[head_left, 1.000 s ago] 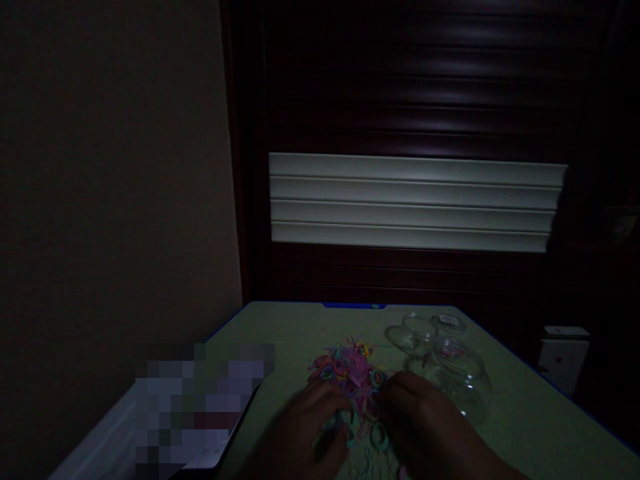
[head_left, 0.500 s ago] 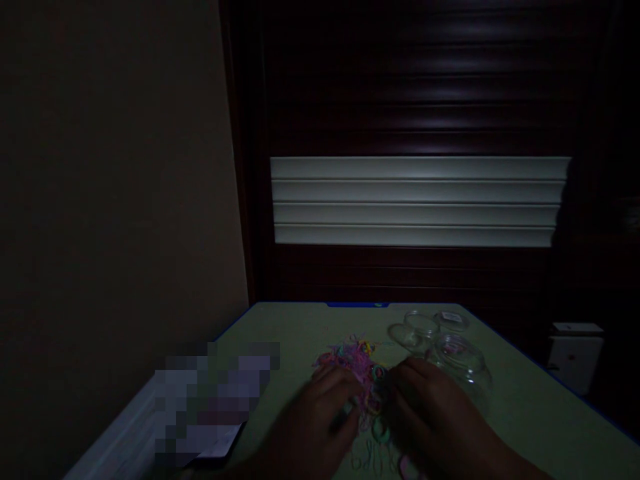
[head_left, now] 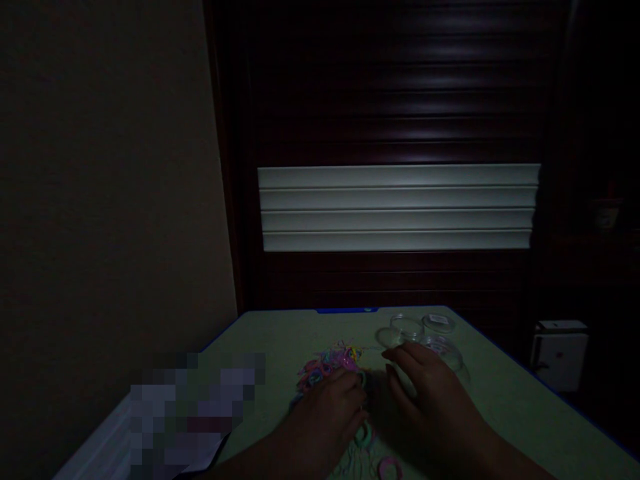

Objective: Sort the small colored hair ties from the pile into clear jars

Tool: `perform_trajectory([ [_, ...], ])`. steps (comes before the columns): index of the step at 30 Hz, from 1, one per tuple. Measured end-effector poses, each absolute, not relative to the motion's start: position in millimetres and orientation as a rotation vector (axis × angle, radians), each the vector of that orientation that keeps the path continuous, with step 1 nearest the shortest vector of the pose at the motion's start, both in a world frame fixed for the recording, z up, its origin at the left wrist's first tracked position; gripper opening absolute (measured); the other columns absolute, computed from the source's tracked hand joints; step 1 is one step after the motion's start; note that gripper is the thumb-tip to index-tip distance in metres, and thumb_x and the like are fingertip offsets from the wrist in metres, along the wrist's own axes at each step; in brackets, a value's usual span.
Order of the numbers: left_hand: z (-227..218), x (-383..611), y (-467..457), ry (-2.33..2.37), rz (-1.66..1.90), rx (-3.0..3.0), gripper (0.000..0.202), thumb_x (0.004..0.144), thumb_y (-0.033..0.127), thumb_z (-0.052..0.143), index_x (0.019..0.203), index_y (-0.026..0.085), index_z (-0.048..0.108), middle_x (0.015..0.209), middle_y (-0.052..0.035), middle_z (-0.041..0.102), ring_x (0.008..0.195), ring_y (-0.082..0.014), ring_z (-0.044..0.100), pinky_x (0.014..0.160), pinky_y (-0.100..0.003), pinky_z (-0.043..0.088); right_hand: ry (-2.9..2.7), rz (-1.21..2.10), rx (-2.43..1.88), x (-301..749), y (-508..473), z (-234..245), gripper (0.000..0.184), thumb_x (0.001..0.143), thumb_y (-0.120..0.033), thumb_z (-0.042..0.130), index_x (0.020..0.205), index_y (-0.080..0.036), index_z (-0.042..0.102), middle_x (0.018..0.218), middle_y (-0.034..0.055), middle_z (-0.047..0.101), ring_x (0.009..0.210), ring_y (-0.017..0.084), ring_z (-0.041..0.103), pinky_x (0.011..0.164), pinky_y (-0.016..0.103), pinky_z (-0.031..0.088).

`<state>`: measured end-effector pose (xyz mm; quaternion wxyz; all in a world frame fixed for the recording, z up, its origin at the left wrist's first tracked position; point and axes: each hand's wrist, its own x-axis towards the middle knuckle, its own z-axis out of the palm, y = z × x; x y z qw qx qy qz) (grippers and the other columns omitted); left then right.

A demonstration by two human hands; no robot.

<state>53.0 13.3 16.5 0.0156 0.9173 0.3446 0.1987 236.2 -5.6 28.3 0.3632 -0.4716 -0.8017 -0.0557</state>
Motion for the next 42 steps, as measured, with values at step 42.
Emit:
perform_trajectory([
  [42, 0, 36, -6, 1.087, 1.213, 2.147, 0.009, 0.078, 0.017, 0.056, 0.075, 0.019, 0.065, 0.077, -0.0019, 0.066, 0.076, -0.0151, 0.061, 0.072, -0.023, 0.048, -2.052, 0.590, -1.000, 219, -26, 35, 0.019, 0.080, -0.018, 0.050, 0.094, -0.021, 0.064, 0.089, 0.0030, 0.063, 0.083, 0.015, 0.058, 0.073, 0.025, 0.043],
])
